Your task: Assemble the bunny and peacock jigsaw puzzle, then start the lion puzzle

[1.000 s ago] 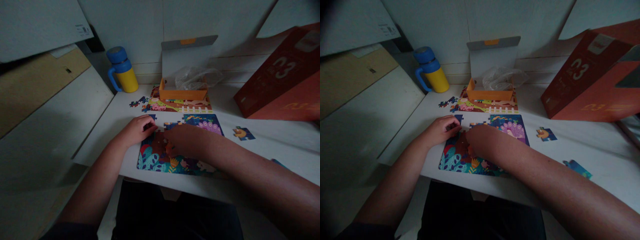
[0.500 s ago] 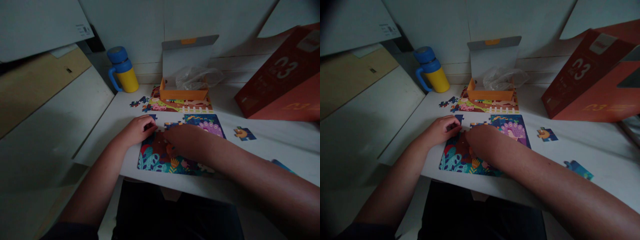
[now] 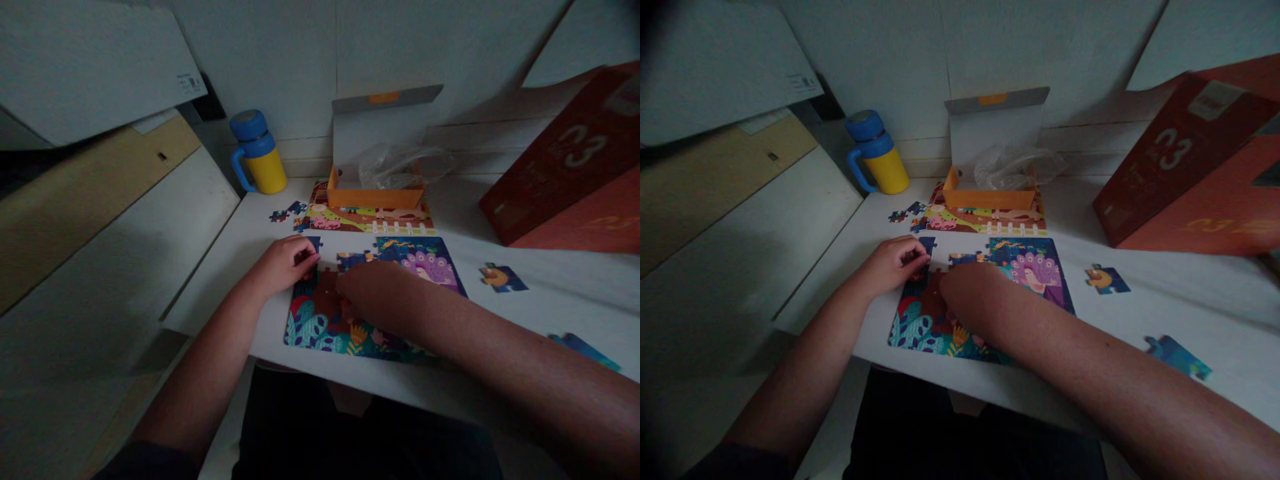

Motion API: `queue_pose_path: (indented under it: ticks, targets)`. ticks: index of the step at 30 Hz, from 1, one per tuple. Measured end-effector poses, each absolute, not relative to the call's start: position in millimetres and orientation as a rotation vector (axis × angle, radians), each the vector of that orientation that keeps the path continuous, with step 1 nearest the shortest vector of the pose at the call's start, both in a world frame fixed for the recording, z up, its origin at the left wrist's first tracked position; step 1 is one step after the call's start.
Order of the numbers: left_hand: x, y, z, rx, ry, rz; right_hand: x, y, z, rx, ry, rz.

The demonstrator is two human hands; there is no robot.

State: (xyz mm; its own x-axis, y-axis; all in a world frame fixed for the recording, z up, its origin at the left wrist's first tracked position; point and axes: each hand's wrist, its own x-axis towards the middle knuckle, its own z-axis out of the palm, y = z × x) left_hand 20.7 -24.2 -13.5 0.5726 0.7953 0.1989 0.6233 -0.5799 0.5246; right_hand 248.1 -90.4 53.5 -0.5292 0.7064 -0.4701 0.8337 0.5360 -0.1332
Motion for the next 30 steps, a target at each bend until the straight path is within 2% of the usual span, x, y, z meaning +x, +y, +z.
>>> queue_pose_path:
  ticks: [4,8,14,23,27,30]
  targets:
    - [5,4,-4,2.503,1.46,0.462,247,-90,65,1.227,2.361,-0.577]
    - [-17,53,7,2.593,1.714,0.145,247,-91,71,1.24,2.353,-0.571]
    - [-41,110,6,2.463,1.755,0.034,248,-87,62,1.235,2.36,-0.605]
    - [-69,123,-15,2.1,1.779,0.27,253,-80,62,1.231,2.355,-0.675]
    - [-71,112,-9,1.803,1.556,0.637,253,-81,60,1.258,2.343,-0.668]
    - [-52,99,-3,1.752,1.333,0.728,251,-82,59,1.238,2.345,-0.635]
